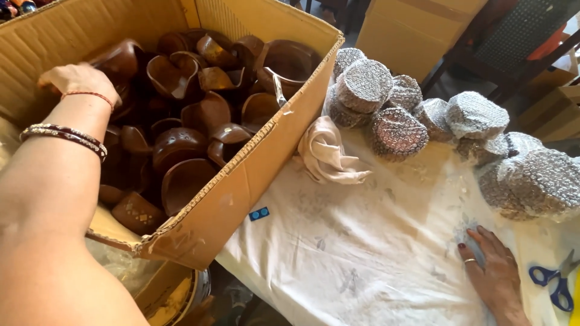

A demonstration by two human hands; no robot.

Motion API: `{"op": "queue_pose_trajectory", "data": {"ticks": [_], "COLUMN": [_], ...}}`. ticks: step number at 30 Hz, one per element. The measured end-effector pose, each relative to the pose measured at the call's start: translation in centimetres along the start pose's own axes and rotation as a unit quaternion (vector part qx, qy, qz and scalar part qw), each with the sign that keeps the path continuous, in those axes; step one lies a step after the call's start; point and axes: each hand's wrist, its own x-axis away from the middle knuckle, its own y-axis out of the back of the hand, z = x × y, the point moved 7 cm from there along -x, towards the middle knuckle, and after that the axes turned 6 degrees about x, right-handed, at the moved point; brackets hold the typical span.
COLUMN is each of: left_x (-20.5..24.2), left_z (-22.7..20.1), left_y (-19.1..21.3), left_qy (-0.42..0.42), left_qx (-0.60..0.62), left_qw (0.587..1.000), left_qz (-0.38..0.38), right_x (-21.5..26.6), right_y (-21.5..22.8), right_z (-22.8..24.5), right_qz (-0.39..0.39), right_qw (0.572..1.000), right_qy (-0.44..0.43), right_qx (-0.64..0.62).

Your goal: Cleaning wooden bowls with a cloth and preparing them for packing in bubble wrap.

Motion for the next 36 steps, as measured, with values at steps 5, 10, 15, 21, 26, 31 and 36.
{"op": "queue_pose_trajectory", "data": {"ticks": [5, 10, 15, 21, 26, 31, 36], "left_x": [-1.0, 0.1, -2.1, -4.5, -5.7, 1.9, 9.6], "left_z": [-0.2, -1.5, -0.4, 1.4, -0.3, 0.4, -2.0], "left_y": [-2.4, 1.2, 4.5, 7.8, 10.2, 14.7, 19.7], "left_qy": [0.046, -0.058, -0.052, -0.228, -0.392, -0.514, -0.568], "left_qx": [0.068, 0.199, 0.307, 0.311, 0.159, 0.258, 0.262], "left_qw": [0.995, 0.978, 0.949, 0.884, 0.787, 0.649, 0.598], "left_qz": [0.064, -0.001, -0.047, -0.263, -0.449, -0.498, -0.501], "right_x": [0.0, -0.1, -0.2, -0.4, -0.5, -0.8, -0.6], "right_y": [-0.1, 0.0, 0.5, 1.1, 1.4, 2.4, 2.1], "right_z": [-0.1, -0.2, 0.2, 1.1, 1.3, 2.3, 1.9], "right_qz": [0.0, -0.004, -0.002, -0.003, -0.013, -0.022, -0.03], "right_qw": [1.0, 1.0, 1.0, 1.0, 0.999, 0.999, 0.999], "right_qy": [0.002, 0.005, -0.007, -0.021, -0.029, -0.028, -0.032], "right_qx": [0.005, -0.004, -0.003, -0.009, -0.013, -0.03, -0.027]}}
